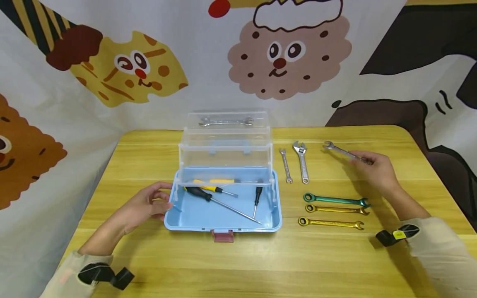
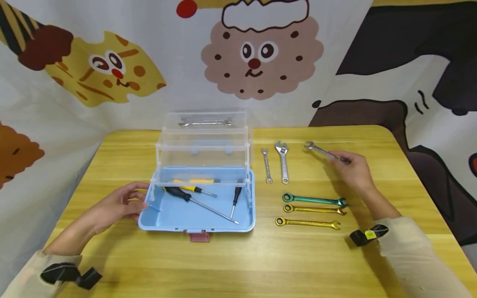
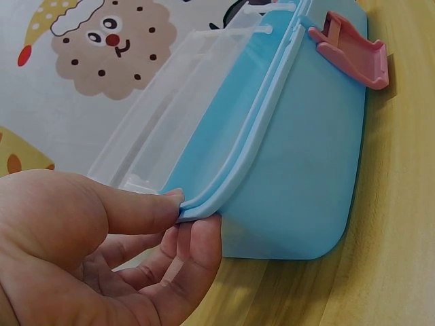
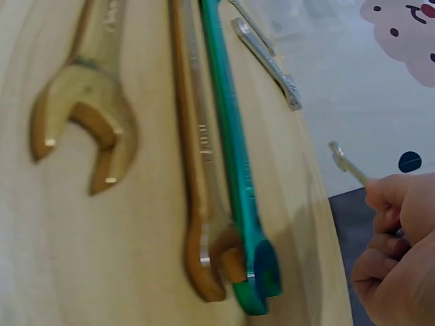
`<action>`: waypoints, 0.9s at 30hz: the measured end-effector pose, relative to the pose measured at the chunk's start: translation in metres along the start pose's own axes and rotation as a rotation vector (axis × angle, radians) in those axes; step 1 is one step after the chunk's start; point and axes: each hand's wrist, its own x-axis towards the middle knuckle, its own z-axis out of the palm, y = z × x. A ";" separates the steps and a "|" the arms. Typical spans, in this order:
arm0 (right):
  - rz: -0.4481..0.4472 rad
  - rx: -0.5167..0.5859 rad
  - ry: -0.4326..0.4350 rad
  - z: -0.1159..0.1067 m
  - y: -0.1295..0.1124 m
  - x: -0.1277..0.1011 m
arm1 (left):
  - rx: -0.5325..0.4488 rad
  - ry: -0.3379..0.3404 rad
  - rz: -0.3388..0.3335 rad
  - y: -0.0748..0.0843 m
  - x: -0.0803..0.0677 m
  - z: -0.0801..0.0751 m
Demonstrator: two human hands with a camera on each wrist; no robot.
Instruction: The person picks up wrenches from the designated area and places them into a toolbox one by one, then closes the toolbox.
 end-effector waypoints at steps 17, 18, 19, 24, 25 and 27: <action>-0.060 0.041 -0.043 -0.013 -0.035 0.011 | 0.000 -0.001 -0.014 0.001 -0.001 0.000; -0.058 0.044 -0.048 -0.014 -0.038 0.012 | 0.000 0.000 -0.014 0.001 -0.001 0.000; -0.054 0.051 -0.054 -0.015 -0.040 0.013 | 0.000 0.001 -0.015 0.001 -0.001 0.001; -0.044 0.064 -0.084 -0.019 -0.053 0.019 | 0.001 0.001 -0.015 0.001 -0.001 0.001; -0.047 0.059 -0.089 -0.019 -0.055 0.020 | 0.000 -0.001 -0.014 0.001 -0.001 0.001; -0.049 0.054 -0.095 -0.020 -0.060 0.022 | -0.003 -0.003 -0.010 0.001 -0.001 0.001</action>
